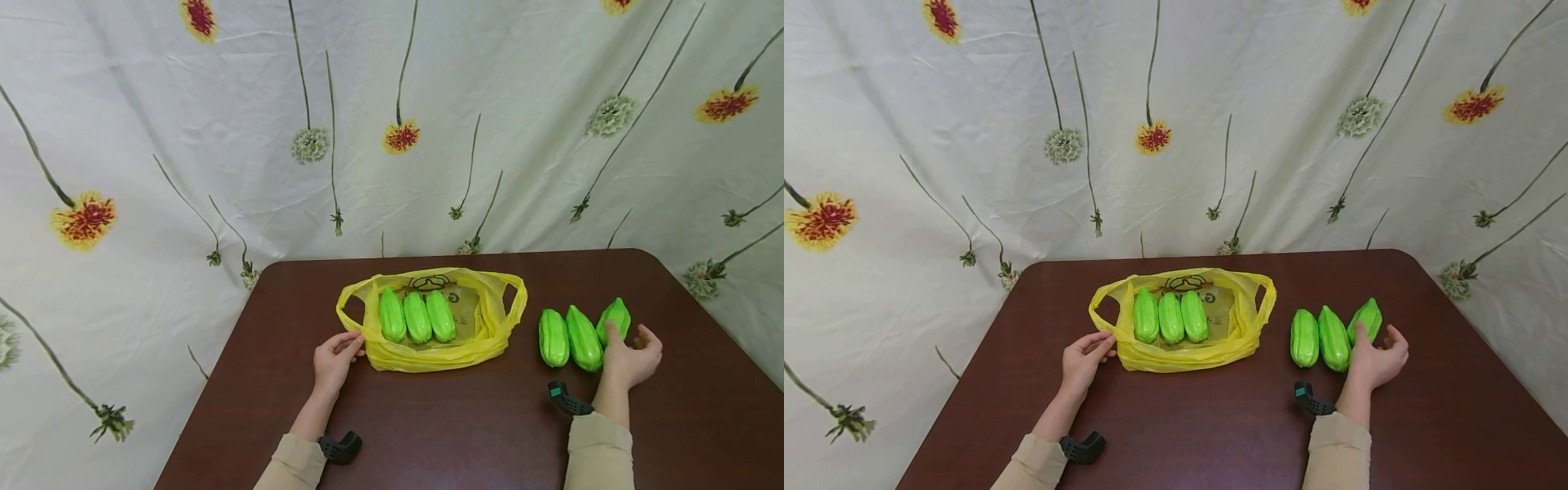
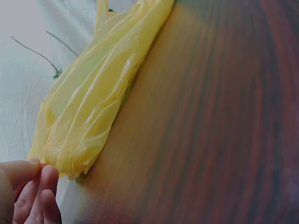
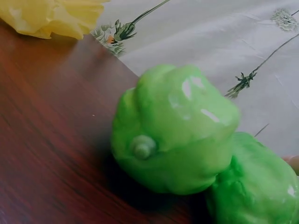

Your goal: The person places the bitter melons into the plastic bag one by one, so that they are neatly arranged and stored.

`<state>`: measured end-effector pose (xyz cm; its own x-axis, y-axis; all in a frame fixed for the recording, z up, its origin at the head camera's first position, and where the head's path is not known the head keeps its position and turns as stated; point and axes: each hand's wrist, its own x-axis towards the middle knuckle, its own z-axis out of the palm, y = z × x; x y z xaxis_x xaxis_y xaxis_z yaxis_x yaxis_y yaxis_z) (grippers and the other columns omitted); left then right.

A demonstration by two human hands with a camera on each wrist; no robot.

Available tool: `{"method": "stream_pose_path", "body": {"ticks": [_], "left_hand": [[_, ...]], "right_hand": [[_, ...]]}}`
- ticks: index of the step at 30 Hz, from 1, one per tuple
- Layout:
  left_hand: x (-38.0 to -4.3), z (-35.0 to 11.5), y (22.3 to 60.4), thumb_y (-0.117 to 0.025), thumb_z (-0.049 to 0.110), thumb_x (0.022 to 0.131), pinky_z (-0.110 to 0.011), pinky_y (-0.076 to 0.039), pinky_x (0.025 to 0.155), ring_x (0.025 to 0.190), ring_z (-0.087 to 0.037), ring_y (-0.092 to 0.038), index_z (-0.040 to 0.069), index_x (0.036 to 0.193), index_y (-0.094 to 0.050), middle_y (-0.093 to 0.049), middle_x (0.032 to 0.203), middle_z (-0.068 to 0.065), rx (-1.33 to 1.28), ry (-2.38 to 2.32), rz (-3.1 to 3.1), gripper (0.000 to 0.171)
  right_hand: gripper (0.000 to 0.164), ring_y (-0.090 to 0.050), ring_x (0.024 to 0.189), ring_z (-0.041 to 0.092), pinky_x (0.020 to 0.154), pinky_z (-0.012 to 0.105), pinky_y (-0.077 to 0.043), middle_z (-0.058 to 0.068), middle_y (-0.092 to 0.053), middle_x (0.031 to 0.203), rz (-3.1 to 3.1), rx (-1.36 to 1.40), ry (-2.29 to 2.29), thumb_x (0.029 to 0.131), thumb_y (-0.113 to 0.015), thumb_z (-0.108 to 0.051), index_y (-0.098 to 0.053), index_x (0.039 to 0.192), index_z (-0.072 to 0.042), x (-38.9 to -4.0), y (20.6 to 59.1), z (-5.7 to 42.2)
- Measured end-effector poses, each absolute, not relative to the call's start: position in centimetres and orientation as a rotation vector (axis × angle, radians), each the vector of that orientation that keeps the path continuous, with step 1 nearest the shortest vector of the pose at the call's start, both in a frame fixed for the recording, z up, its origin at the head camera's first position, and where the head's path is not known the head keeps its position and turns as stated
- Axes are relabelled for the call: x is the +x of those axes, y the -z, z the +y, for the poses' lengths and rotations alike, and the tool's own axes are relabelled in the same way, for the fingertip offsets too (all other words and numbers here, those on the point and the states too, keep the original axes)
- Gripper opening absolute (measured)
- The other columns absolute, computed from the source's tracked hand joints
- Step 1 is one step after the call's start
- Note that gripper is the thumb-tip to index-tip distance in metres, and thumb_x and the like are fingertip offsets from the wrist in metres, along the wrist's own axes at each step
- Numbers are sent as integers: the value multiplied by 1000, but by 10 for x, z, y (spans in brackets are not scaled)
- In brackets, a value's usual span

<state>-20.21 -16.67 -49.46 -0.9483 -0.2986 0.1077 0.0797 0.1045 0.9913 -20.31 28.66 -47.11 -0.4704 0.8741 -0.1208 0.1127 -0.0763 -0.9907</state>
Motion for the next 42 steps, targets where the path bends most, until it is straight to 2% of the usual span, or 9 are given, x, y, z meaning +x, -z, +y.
{"method": "stream_pose_path", "body": {"ticks": [5,11,18,25,35,42], "left_hand": [[-201,-166,494,-73,10,83,-23,-52,57,61,-14,-65,-2,97,-71,-71,86,-12,215,1918,-2102,19],[-201,-166,494,-72,10,83,-23,-52,58,62,-14,-66,0,97,-72,-71,87,-12,228,1923,-2114,17],[-201,-166,493,-71,9,84,-23,-52,58,62,-13,-65,-1,97,-72,-70,88,-13,217,1924,-2112,17],[-202,-167,493,-72,9,83,-23,-52,58,61,-13,-65,-1,96,-72,-70,87,-13,211,1931,-2100,16],[-202,-167,493,-72,9,83,-23,-51,57,61,-14,-65,-1,96,-72,-70,87,-13,206,1931,-2101,16],[-202,-167,494,-72,10,83,-23,-52,57,61,-14,-65,-1,96,-72,-71,87,-12,213,1920,-2105,17]], "right_hand": [[55,-42,100,2,93,23,-36,-14,-44,107,-1630,-1079,-1596,78,-75,-29,-52,126,-14,-205,474,286],[59,-44,113,14,97,25,-35,-10,-47,113,-1692,-1090,-1587,80,-73,-30,-49,131,-11,-205,474,284],[53,-45,106,9,95,24,-36,-17,-46,102,-1659,-1089,-1608,80,-73,-29,-52,126,-14,-204,473,284],[47,-46,102,5,94,23,-36,-13,-49,106,-1570,-1046,-1628,80,-74,-28,-56,120,-16,-205,467,284],[56,-48,103,4,95,25,-38,-6,-53,117,-1419,-989,-1758,75,-79,-30,-58,124,-15,-206,450,279],[52,-49,99,5,91,24,-41,-6,-54,109,-1262,-892,-1870,72,-81,-19,-61,119,-11,-208,430,269]]}}
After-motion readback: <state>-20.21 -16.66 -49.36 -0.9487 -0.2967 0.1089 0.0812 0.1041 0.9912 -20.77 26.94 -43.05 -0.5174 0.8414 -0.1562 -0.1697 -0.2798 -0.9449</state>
